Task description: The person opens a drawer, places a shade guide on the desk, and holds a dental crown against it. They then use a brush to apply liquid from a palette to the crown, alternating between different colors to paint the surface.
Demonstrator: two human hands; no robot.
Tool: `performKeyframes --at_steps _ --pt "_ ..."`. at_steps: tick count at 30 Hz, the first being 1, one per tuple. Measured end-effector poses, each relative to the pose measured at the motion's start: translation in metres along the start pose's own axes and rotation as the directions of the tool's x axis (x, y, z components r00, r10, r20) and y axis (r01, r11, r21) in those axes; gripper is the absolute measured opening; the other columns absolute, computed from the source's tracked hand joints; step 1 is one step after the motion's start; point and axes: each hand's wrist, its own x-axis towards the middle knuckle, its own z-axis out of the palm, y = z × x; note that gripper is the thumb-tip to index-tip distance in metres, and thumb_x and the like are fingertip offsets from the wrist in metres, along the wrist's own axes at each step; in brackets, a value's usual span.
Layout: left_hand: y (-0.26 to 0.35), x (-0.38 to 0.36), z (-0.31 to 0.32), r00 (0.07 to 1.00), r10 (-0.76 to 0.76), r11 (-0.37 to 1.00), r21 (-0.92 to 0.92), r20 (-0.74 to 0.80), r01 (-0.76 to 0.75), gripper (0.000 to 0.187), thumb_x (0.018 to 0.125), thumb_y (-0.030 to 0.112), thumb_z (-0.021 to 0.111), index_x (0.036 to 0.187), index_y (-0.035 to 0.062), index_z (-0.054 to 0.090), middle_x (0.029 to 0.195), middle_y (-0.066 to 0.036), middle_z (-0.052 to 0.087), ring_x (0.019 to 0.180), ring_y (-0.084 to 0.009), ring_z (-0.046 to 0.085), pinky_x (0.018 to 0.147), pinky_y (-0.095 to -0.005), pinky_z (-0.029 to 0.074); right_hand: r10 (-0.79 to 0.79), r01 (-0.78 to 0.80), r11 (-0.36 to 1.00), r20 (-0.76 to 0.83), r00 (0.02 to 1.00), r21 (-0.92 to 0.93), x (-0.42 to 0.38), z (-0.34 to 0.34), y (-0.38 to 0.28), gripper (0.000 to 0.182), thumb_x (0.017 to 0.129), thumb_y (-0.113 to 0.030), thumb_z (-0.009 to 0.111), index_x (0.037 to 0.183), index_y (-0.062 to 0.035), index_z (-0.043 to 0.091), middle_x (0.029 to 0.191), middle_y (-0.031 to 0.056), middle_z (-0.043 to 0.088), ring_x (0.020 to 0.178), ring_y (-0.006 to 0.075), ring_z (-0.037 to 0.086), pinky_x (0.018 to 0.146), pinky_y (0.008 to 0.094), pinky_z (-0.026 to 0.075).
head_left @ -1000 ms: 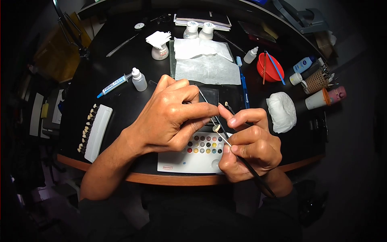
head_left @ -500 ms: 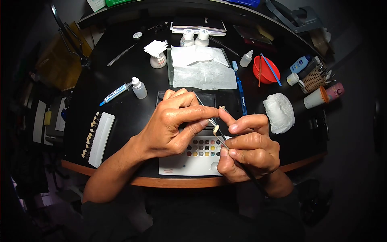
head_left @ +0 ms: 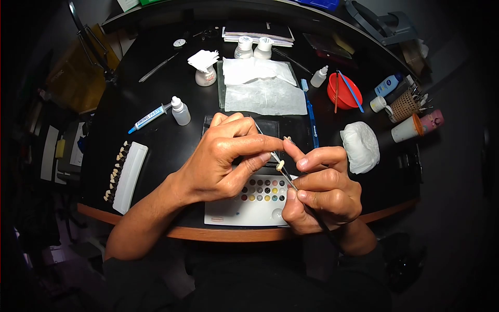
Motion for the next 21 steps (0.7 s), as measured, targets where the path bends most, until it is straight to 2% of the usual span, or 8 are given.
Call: performKeyframes --at_steps 21 --pt "-0.0015 0.0017 -0.0029 0.999 0.051 0.998 0.034 0.006 -0.052 0.026 0.085 0.01 0.076 0.109 0.0148 0.083 0.073 0.003 0.054 0.076 -0.0148 0.05 0.08 -0.0358 0.03 0.016 -0.016 0.999 0.026 1.0 0.028 0.0023 -0.0024 -0.0008 0.022 0.071 0.012 0.073 0.077 -0.0022 0.058 0.079 0.008 0.067 0.097 0.0292 0.068 0.096 0.056 0.064"
